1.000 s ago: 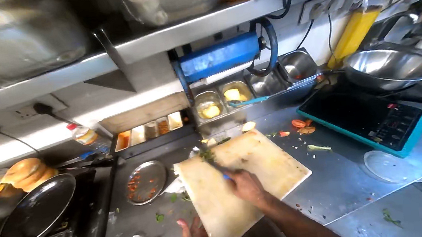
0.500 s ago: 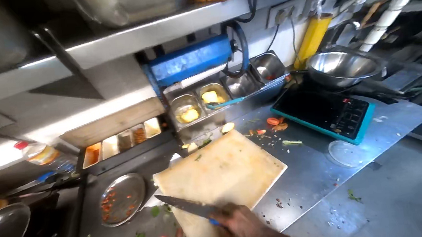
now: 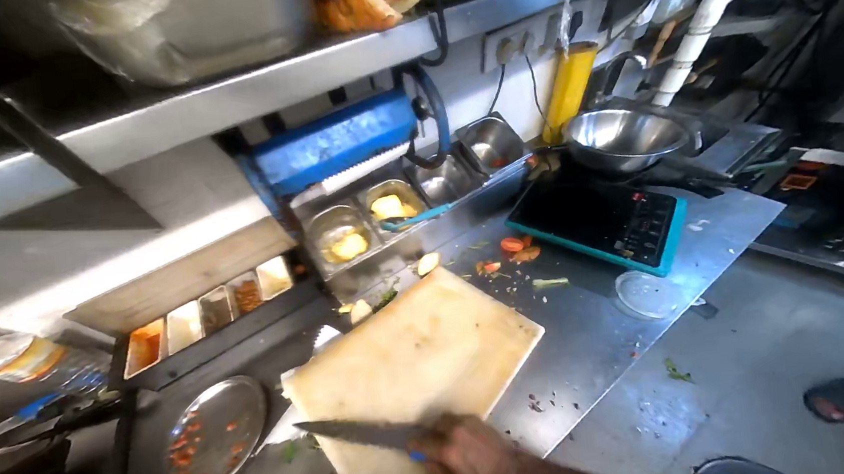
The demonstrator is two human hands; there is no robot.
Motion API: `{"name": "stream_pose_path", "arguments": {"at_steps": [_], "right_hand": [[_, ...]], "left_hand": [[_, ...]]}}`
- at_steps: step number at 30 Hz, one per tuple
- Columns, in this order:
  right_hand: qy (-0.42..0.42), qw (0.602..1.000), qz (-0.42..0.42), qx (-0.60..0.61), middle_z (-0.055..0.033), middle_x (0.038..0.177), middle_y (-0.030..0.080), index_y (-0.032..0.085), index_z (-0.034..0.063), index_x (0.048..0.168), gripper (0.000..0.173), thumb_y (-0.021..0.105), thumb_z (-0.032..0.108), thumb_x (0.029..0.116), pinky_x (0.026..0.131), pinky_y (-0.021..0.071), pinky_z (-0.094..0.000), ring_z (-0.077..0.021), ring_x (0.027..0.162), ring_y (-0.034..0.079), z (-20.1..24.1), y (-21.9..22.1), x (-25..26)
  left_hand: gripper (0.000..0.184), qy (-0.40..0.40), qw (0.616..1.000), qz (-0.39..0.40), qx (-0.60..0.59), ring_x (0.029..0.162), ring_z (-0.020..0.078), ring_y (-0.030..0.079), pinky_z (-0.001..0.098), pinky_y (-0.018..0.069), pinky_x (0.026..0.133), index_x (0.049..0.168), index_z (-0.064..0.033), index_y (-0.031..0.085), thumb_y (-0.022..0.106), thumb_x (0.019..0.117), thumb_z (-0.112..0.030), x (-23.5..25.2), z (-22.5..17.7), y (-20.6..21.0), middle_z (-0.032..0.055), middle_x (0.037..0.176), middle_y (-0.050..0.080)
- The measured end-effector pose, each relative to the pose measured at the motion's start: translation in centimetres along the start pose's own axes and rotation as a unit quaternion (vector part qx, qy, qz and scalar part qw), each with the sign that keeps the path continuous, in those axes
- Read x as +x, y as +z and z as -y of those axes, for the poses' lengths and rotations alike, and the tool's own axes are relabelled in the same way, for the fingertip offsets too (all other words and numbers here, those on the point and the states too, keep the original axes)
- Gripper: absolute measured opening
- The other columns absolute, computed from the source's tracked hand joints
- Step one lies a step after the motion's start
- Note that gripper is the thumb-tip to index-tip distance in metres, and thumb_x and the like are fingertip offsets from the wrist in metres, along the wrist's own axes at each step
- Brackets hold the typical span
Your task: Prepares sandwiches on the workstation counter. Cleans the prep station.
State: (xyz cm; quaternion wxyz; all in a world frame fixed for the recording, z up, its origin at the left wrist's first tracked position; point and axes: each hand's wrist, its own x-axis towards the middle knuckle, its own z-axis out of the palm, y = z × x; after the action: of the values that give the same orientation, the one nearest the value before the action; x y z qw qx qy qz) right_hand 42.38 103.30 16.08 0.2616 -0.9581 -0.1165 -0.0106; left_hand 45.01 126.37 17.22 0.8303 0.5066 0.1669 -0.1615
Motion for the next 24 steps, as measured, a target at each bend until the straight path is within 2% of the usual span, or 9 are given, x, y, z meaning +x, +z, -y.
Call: {"name": "stream_pose_path", "arguments": {"at_steps": [3, 6, 8, 11, 13, 14, 16, 19, 24], "right_hand": [[0.227, 0.972, 0.054, 0.002, -0.0230, 0.116, 0.070, 0.067, 0.0088, 0.128, 0.036, 0.048, 0.028, 0.1051, 0.092, 0.0528, -0.0614, -0.0421, 0.111, 0.067, -7.2, -4.6, 1.5], [0.428, 0.904, -0.016, 0.008, -0.0150, 0.117, 0.072, 0.071, 0.0182, 0.124, 0.033, 0.058, 0.035, 0.0993, 0.090, 0.0532, -0.0618, -0.0366, 0.110, 0.068, -16.2, -8.2, 0.8], [0.389, 0.921, -0.024, 0.021, -0.0144, 0.113, 0.073, 0.071, 0.0195, 0.125, 0.033, 0.057, 0.035, 0.0998, 0.089, 0.0544, -0.0600, -0.0355, 0.105, 0.070, -13.6, -7.6, 0.0], [0.126, 0.991, 0.016, 0.049, -0.0164, 0.107, 0.073, 0.069, 0.0202, 0.131, 0.035, 0.058, 0.032, 0.1002, 0.087, 0.0565, -0.0565, -0.0356, 0.101, 0.071, -2.1, -2.2, -2.5], [0.000, 1.000, -0.014, 0.003, -0.0136, 0.103, 0.073, 0.069, 0.0212, 0.130, 0.033, 0.058, 0.035, 0.1014, 0.078, 0.0602, -0.0527, -0.0334, 0.094, 0.072, -0.7, 0.3, -4.5], [0.025, 0.999, -0.016, -0.011, -0.0144, 0.104, 0.074, 0.070, 0.0194, 0.127, 0.032, 0.058, 0.035, 0.1013, 0.080, 0.0599, -0.0541, -0.0344, 0.096, 0.072, -2.6, 0.0, -5.5], [0.202, 0.979, 0.041, -0.002, -0.0193, 0.112, 0.072, 0.068, 0.0141, 0.129, 0.039, 0.055, 0.039, 0.1027, 0.093, 0.0534, -0.0597, -0.0390, 0.107, 0.069, -9.0, -3.4, -7.1], [0.389, 0.920, 0.008, 0.048, -0.0193, 0.105, 0.071, 0.068, 0.0057, 0.119, 0.037, 0.059, 0.036, 0.0994, 0.091, 0.0528, -0.0582, -0.0372, 0.102, 0.069, -15.0, -6.6, -8.6], [0.424, 0.888, -0.117, 0.132, -0.0152, 0.096, 0.069, 0.065, 0.0059, 0.123, 0.038, 0.063, 0.033, 0.0972, 0.083, 0.0542, -0.0516, -0.0299, 0.088, 0.068, -12.2, -7.4, -9.8]], "left_hand": [[0.089, -0.025, 0.999, -0.037, 0.015, 0.104, 0.0206, 0.070, 0.0470, 0.0588, 0.088, 0.145, -0.0010, 0.039, 0.006, 0.1005, -0.071, 0.1, 0.3, -0.1, 0.0148, 0.118, 0.069], [0.090, -0.042, 0.999, -0.031, 0.007, 0.105, 0.0238, 0.070, 0.0487, 0.0589, 0.088, 0.150, -0.0041, 0.034, 0.007, 0.0994, -0.073, 0.2, 0.5, -0.7, 0.0171, 0.122, 0.068], [0.088, -0.035, 0.999, -0.038, 0.008, 0.102, 0.0231, 0.071, 0.0481, 0.0602, 0.084, 0.148, -0.0049, 0.037, 0.008, 0.0999, -0.073, 0.2, 0.4, -0.4, 0.0159, 0.117, 0.070], [0.089, -0.028, 0.999, -0.038, 0.022, 0.109, 0.0222, 0.068, 0.0486, 0.0573, 0.090, 0.150, -0.0039, 0.035, 0.006, 0.1003, -0.071, 0.2, 0.7, -0.6, 0.0165, 0.126, 0.066], [0.085, -0.010, 0.999, -0.035, 0.026, 0.106, 0.0188, 0.069, 0.0462, 0.0584, 0.089, 0.145, -0.0027, 0.041, 0.008, 0.1018, -0.069, 0.3, 0.6, -0.4, 0.0134, 0.119, 0.069], [0.081, -0.005, 0.999, -0.035, 0.026, 0.102, 0.0165, 0.070, 0.0445, 0.0596, 0.087, 0.141, -0.0031, 0.043, 0.010, 0.1032, -0.067, 0.3, 0.4, -0.2, 0.0107, 0.114, 0.070], [0.068, -0.011, 0.999, -0.029, 0.029, 0.096, 0.0117, 0.070, 0.0403, 0.0609, 0.083, 0.139, -0.0056, 0.043, 0.015, 0.1076, -0.059, 0.1, 0.7, 0.2, 0.0055, 0.107, 0.071], [0.043, -0.003, 0.998, 0.016, 0.055, 0.097, 0.0088, 0.068, 0.0358, 0.0596, 0.086, 0.142, -0.0047, 0.039, 0.031, 0.1117, -0.034, 0.9, 2.2, -0.2, 0.0049, 0.111, 0.066], [0.030, -0.053, 0.991, 0.079, 0.099, 0.091, 0.0194, 0.073, 0.0432, 0.0621, 0.083, 0.127, 0.0016, 0.052, 0.054, 0.0995, -0.011, 3.3, 3.1, -0.9, 0.0112, 0.101, 0.073]]}}
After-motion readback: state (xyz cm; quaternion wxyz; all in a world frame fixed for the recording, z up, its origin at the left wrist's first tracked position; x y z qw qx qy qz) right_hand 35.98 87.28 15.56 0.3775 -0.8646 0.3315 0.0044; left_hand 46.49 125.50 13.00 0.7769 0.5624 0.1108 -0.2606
